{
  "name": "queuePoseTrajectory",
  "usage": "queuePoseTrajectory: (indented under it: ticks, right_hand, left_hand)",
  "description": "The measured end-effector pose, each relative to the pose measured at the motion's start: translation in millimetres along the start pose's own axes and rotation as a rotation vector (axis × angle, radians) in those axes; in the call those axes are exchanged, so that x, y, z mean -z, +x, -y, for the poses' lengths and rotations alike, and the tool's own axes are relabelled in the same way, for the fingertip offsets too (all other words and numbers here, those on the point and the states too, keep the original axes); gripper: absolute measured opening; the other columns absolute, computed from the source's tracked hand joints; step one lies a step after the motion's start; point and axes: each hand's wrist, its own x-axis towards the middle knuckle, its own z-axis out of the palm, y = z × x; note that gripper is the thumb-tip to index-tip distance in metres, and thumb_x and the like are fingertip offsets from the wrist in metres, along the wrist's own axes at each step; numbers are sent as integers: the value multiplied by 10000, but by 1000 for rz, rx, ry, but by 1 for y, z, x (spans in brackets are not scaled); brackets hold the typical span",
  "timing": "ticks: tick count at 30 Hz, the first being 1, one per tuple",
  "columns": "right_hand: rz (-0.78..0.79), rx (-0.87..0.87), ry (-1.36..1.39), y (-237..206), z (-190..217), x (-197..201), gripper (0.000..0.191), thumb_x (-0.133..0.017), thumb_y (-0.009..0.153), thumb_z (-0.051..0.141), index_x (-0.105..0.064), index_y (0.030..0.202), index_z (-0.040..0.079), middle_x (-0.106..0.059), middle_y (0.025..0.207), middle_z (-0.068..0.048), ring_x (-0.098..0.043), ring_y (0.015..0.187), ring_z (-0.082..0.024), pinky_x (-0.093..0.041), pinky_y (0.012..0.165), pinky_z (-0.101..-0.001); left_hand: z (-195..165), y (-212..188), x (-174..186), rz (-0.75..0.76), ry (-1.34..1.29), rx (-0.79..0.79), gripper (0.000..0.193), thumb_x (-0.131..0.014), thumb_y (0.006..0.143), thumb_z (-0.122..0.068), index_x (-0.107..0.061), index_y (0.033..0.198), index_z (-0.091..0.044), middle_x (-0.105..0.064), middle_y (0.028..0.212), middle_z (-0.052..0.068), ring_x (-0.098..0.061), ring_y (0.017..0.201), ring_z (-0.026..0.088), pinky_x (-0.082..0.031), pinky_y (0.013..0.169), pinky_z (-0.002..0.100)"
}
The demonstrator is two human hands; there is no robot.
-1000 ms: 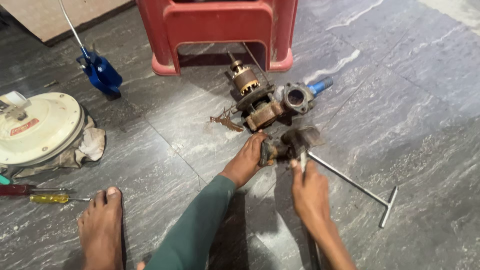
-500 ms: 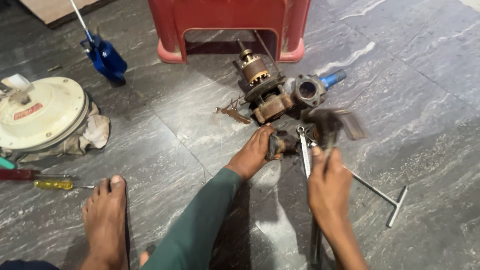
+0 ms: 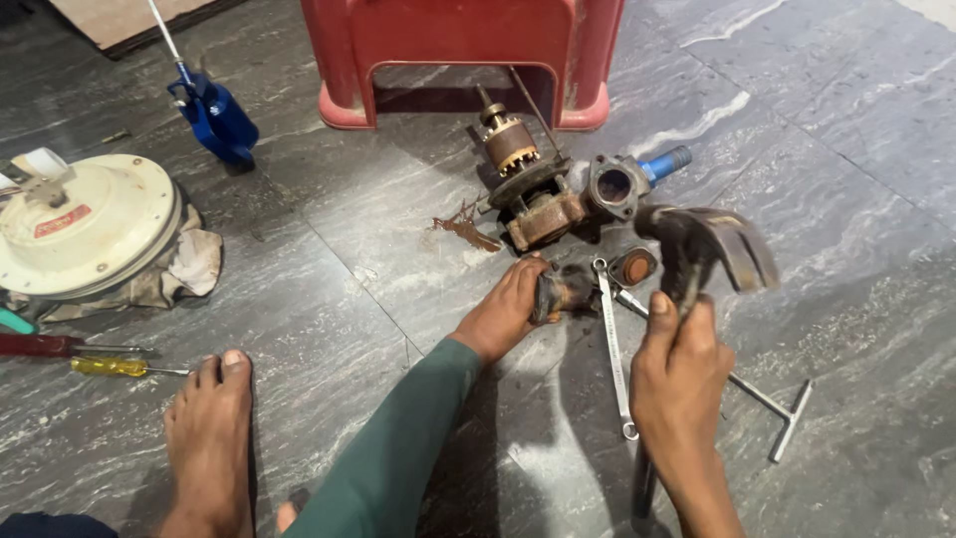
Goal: The person disassembles a small electric motor on the floor, using a T-handle wrench to loosen bolts and remove a cover. They then use a hammer and screwdriver to tap and pry out internal components from the housing.
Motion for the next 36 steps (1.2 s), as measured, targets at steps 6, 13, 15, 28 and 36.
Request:
queuePoseTrajectory:
  ticks: [6, 13, 15, 28, 36]
  right_hand:
    - [57, 301, -203, -6, 13, -31, 422, -485, 1087, 385, -582, 911, 13, -555, 558, -152, -530, 434, -275, -400, 451, -423]
    - [50, 39, -9, -2, -7, -15, 423, -402, 1065, 368, -559, 998, -19, -619, 587, -214, -568, 422, -332, -456, 398, -528]
    - [13, 180, -64, -3, -7, -30, 401, -444, 1072, 352, -567, 996, -23, -618, 595, -221, -576, 446, -358, -448, 424, -513]
    - [-3, 299, -251, -16, 4, -33, 374, -524, 1019, 290, -579, 1105, -69, -614, 546, -219, -594, 448, -349, -426, 409, -459]
    - [1, 136, -128, -6, 1, -1, 333, -479, 1058, 293, -582, 1095, -21, -602, 541, -153, -574, 405, -260, -415, 362, -427]
  left_hand:
    - [0, 3, 1, 5, -54, 6, 775, -808, 824, -165, -343, 1417, 20, -425, 1463, 262, -399, 1425, 420, -333, 1203, 447]
    - [-1, 1, 3, 11, -51, 23, 732, -790, 818, -100, -373, 1411, 3, -435, 1486, 252, -395, 1442, 411, -332, 1213, 442]
    - [-1, 1, 2, 29, -83, 55, 730, -800, 836, -122, -369, 1413, -1, -427, 1482, 253, -379, 1444, 415, -326, 1196, 449]
    - [-7, 2, 9, 59, -9, 49, 845, -778, 732, -34, -338, 1452, -2, -387, 1526, 255, -354, 1456, 417, -332, 1192, 432]
    - [-6, 1, 4, 19, -51, 47, 725, -766, 888, -243, -358, 1439, -6, -405, 1517, 262, -375, 1456, 417, -328, 1209, 444]
